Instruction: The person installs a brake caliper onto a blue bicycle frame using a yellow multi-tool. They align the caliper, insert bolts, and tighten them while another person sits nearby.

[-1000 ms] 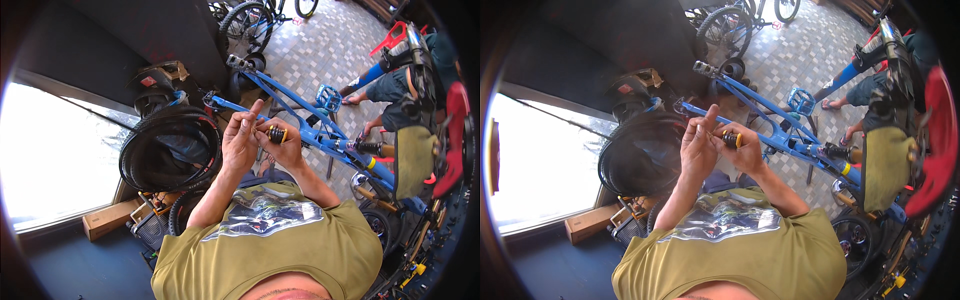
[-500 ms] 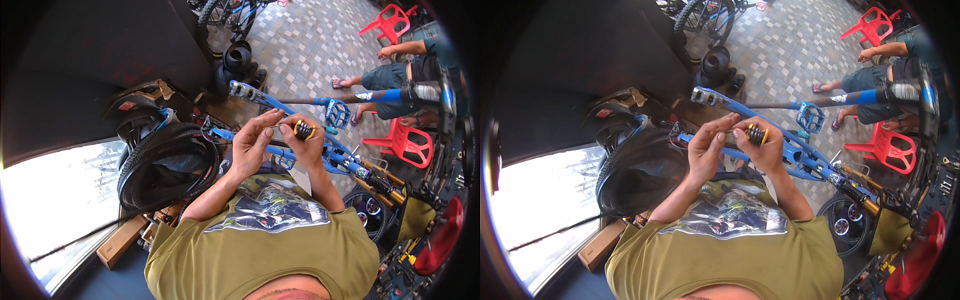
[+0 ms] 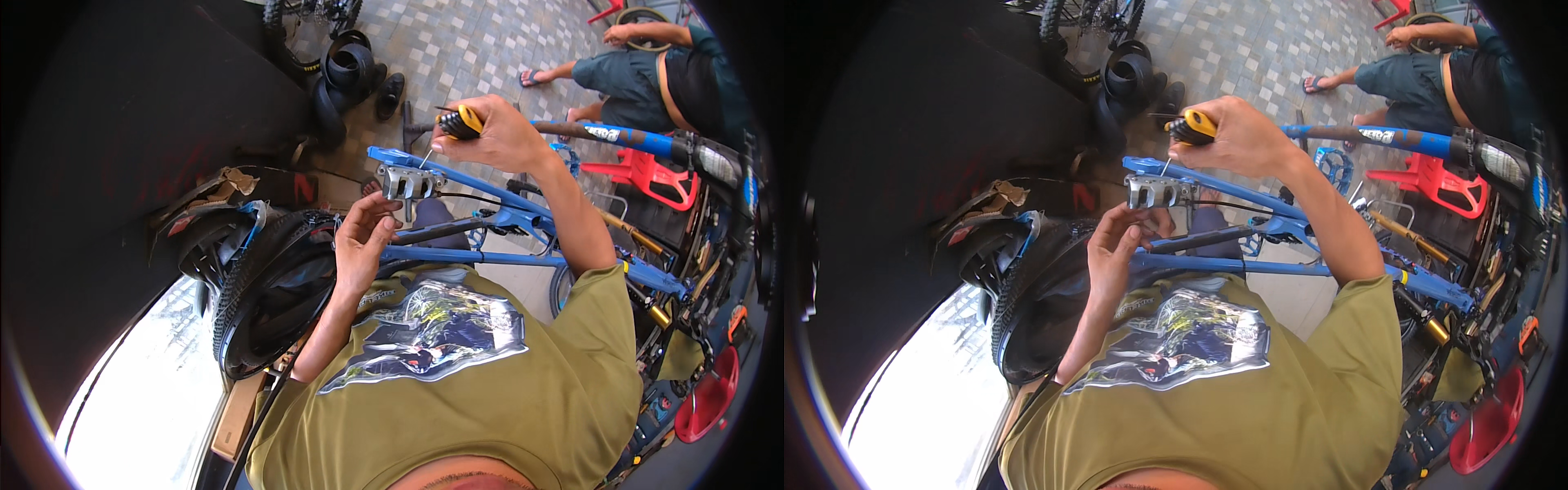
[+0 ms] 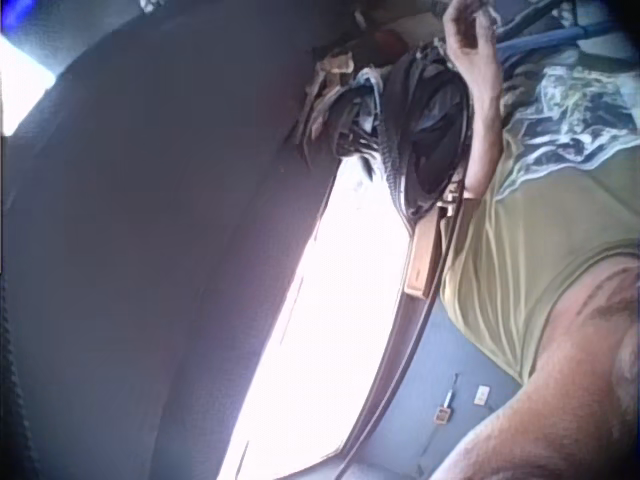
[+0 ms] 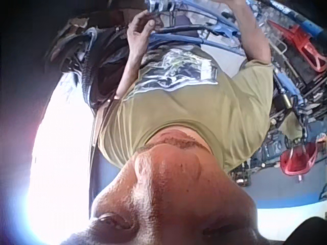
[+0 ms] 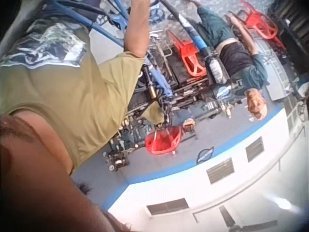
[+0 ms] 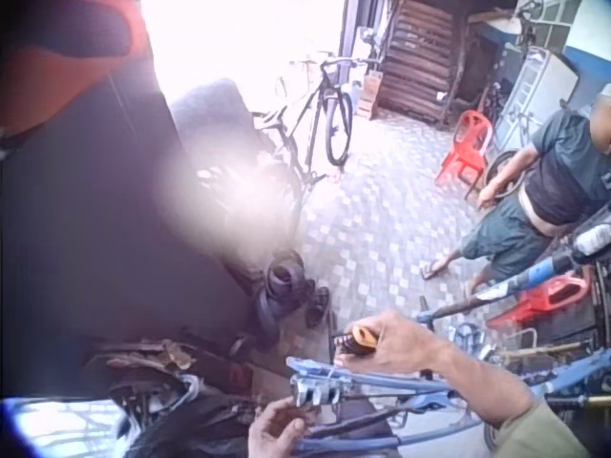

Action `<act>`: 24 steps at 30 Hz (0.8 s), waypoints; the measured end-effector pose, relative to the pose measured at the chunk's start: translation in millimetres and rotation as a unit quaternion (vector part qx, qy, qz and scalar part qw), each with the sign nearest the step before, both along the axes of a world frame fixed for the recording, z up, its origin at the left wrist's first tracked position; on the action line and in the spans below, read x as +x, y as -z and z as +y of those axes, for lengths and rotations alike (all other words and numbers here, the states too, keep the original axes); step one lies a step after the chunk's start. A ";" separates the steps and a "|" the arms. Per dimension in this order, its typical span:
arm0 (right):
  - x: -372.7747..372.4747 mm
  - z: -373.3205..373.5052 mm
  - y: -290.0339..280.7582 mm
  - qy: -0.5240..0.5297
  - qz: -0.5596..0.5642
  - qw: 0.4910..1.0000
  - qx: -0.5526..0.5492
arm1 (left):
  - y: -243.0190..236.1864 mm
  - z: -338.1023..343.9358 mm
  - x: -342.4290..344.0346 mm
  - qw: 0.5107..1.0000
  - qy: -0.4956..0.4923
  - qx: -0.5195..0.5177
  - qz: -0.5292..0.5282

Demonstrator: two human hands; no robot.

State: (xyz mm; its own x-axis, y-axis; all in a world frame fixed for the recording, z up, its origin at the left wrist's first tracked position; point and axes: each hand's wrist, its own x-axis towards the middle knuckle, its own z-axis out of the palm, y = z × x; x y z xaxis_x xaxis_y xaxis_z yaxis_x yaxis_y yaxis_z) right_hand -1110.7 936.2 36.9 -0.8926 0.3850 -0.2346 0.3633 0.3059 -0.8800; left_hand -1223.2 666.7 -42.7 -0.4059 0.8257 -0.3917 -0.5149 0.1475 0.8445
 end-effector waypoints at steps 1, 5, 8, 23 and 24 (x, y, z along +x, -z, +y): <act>-5.0 2.0 2.6 -0.015 0.002 1.000 -0.018 | 2.9 -0.1 -0.5 1.000 0.002 0.011 -0.016; -16.1 11.9 11.7 -0.040 -0.018 0.996 -0.076 | 15.8 -0.5 -1.0 0.998 0.012 0.028 -0.061; -18.1 20.3 20.0 -0.051 -0.008 0.989 -0.137 | 14.5 4.8 -1.4 0.995 0.006 0.011 -0.102; -23.0 28.0 63.0 -0.156 0.110 0.963 -0.188 | 0.1 4.3 28.6 0.975 -0.120 -0.096 -0.161; -22.7 27.3 65.7 -0.156 0.110 0.962 -0.195 | -0.5 5.7 28.2 0.975 -0.121 -0.092 -0.164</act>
State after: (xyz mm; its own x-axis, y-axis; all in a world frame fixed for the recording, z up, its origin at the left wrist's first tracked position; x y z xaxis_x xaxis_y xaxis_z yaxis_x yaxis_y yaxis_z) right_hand -1133.4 963.5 -28.7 -0.9949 0.0117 -0.0997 0.0997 0.0011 -0.9950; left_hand -1195.0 672.5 -42.2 -0.4083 0.6245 -0.6658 -0.7913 0.1215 0.5992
